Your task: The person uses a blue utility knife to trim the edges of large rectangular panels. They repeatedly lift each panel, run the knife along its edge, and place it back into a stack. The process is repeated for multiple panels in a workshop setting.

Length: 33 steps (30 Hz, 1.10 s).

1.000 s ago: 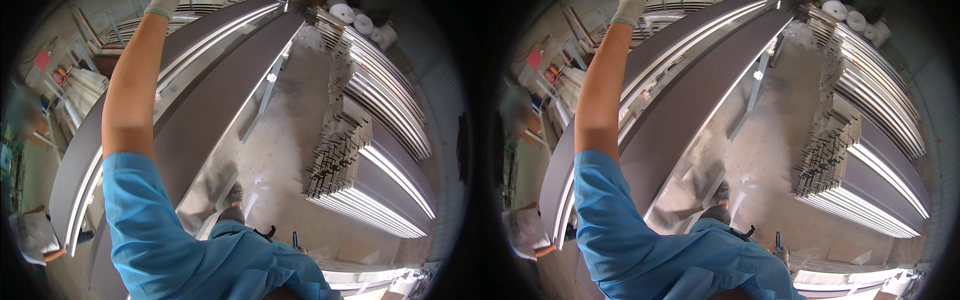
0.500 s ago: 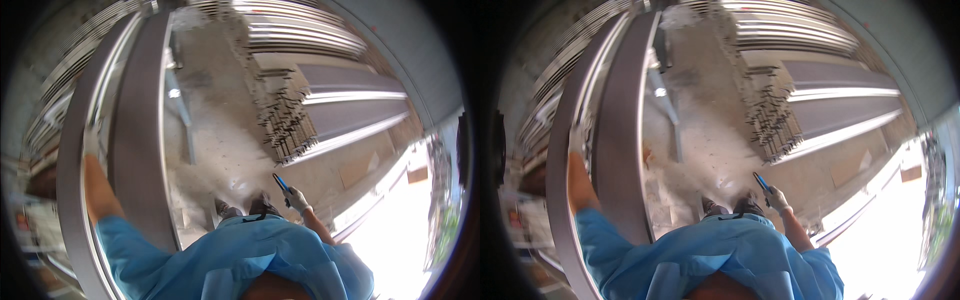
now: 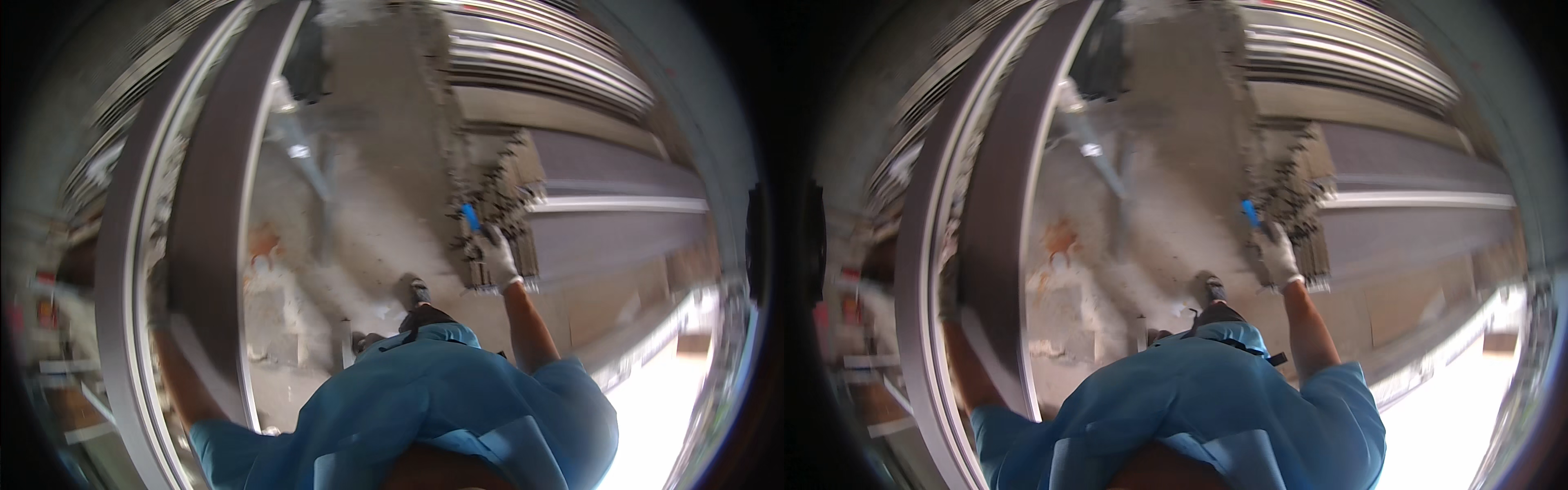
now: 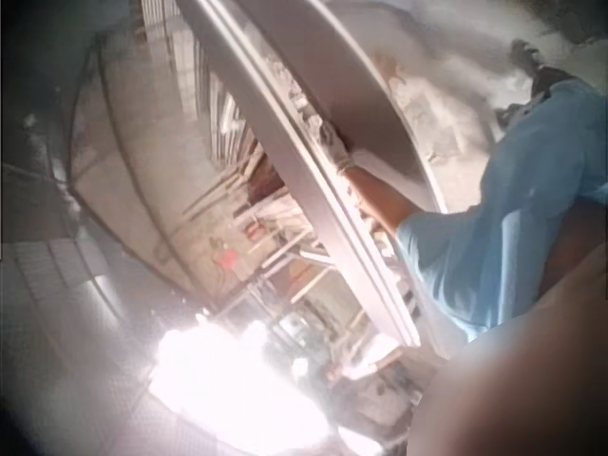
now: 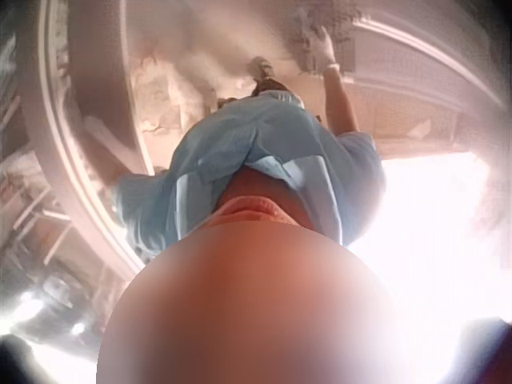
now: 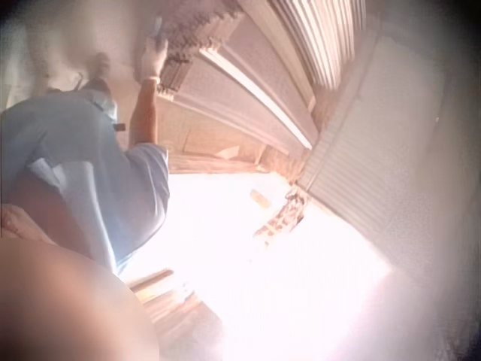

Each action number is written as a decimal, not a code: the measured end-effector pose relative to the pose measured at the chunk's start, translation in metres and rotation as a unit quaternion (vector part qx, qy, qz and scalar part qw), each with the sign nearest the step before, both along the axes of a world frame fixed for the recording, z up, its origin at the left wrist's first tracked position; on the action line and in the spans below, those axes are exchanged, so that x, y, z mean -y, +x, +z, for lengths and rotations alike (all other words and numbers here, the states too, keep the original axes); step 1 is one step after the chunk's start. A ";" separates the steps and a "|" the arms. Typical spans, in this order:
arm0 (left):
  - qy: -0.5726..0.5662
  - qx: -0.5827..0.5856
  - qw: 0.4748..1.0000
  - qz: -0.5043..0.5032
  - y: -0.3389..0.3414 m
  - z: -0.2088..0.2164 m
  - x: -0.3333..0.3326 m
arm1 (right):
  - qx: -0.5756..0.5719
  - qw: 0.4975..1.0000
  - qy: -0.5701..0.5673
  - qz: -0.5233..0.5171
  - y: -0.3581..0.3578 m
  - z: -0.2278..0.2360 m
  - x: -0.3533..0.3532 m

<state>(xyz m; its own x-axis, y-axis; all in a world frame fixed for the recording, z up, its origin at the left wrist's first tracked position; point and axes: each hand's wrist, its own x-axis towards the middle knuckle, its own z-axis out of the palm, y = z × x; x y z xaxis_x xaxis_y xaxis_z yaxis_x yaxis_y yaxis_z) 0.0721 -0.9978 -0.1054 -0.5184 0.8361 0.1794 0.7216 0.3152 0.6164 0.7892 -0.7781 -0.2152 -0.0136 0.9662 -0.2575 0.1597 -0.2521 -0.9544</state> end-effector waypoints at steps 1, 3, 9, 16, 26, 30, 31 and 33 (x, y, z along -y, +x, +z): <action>-0.030 -0.063 0.997 0.035 0.006 0.004 0.009 | -0.026 0.999 -0.028 0.022 -0.004 0.008 -0.022; -0.133 -0.094 0.958 0.235 0.028 0.001 0.019 | -0.039 0.995 -0.018 0.086 -0.018 0.029 -0.057; -0.091 -0.179 0.942 0.269 0.073 0.016 0.014 | -0.112 0.961 -0.073 0.243 -0.124 0.072 -0.124; -0.199 -0.171 0.905 0.335 0.107 0.042 -0.005 | -0.184 0.894 -0.011 0.407 -0.275 0.146 -0.106; -0.210 -0.097 0.927 0.295 0.122 0.068 -0.016 | -0.110 0.732 0.316 0.594 -0.561 0.210 -0.015; -0.161 -0.034 0.956 0.243 0.115 0.069 0.012 | 0.025 0.582 0.596 0.553 -0.694 0.221 0.051; -0.139 -0.012 0.966 0.217 0.113 0.067 0.022 | 0.063 0.556 0.617 0.553 -0.716 0.220 0.067; -0.138 0.061 0.968 0.202 0.106 0.067 0.067 | 0.112 0.505 0.682 0.517 -0.745 0.217 0.091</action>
